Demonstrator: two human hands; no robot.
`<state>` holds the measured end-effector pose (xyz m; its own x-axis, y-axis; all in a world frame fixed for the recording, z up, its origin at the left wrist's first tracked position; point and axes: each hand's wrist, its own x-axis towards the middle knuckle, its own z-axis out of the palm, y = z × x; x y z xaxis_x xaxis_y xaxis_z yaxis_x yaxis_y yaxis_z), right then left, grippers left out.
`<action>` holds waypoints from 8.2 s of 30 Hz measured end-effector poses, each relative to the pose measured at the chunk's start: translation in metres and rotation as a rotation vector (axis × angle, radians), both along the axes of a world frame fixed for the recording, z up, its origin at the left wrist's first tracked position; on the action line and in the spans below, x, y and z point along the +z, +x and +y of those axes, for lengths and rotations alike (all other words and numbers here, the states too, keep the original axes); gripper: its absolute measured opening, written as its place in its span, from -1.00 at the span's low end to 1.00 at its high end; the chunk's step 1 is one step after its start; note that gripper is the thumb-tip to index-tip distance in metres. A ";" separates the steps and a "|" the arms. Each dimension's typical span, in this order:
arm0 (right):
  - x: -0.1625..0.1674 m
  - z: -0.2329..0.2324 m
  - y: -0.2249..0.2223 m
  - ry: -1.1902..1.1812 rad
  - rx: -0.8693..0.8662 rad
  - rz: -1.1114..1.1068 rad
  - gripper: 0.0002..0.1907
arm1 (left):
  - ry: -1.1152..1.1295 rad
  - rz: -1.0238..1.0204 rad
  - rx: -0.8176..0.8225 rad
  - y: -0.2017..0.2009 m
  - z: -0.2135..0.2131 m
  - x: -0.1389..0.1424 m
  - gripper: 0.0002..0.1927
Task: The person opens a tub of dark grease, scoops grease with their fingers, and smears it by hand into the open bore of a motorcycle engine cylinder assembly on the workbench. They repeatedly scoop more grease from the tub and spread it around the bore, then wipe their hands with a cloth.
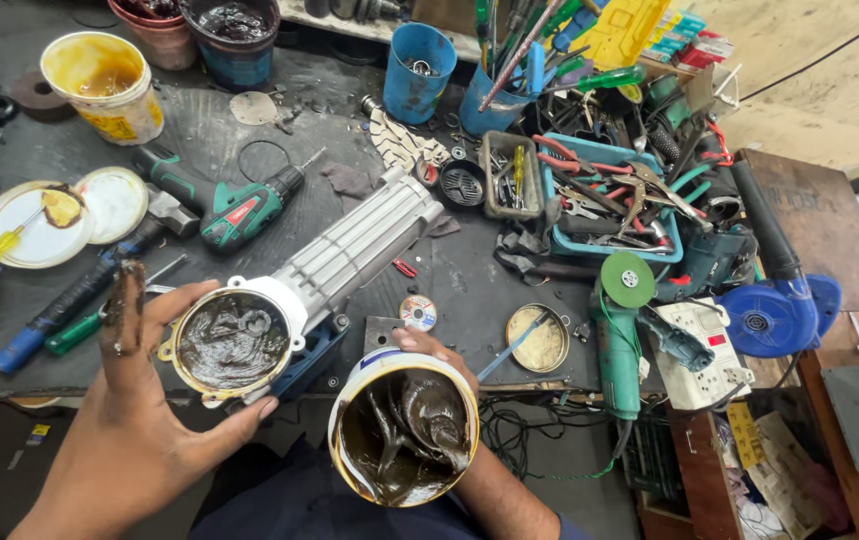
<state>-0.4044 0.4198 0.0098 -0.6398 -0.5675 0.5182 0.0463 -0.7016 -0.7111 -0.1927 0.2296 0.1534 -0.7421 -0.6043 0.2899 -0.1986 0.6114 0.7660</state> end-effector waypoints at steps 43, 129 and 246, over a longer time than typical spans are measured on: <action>0.058 -0.033 -0.030 -0.037 -0.929 0.949 -0.27 | -0.449 -0.021 -0.186 -0.033 0.092 -0.042 -0.11; 0.049 -0.077 -0.096 0.483 -0.095 0.702 -0.06 | -0.738 0.034 -0.510 -0.005 -0.063 0.043 -0.33; -0.003 -0.058 -0.072 0.481 0.417 0.703 -0.36 | -0.717 -0.032 -0.168 0.099 -0.026 0.034 -0.31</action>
<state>-0.4760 0.3621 0.0066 0.0324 -0.9330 0.3585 -0.3224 -0.3493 -0.8798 -0.0937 0.2041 0.1869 -0.8228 -0.1518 0.5477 -0.0735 0.9840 0.1623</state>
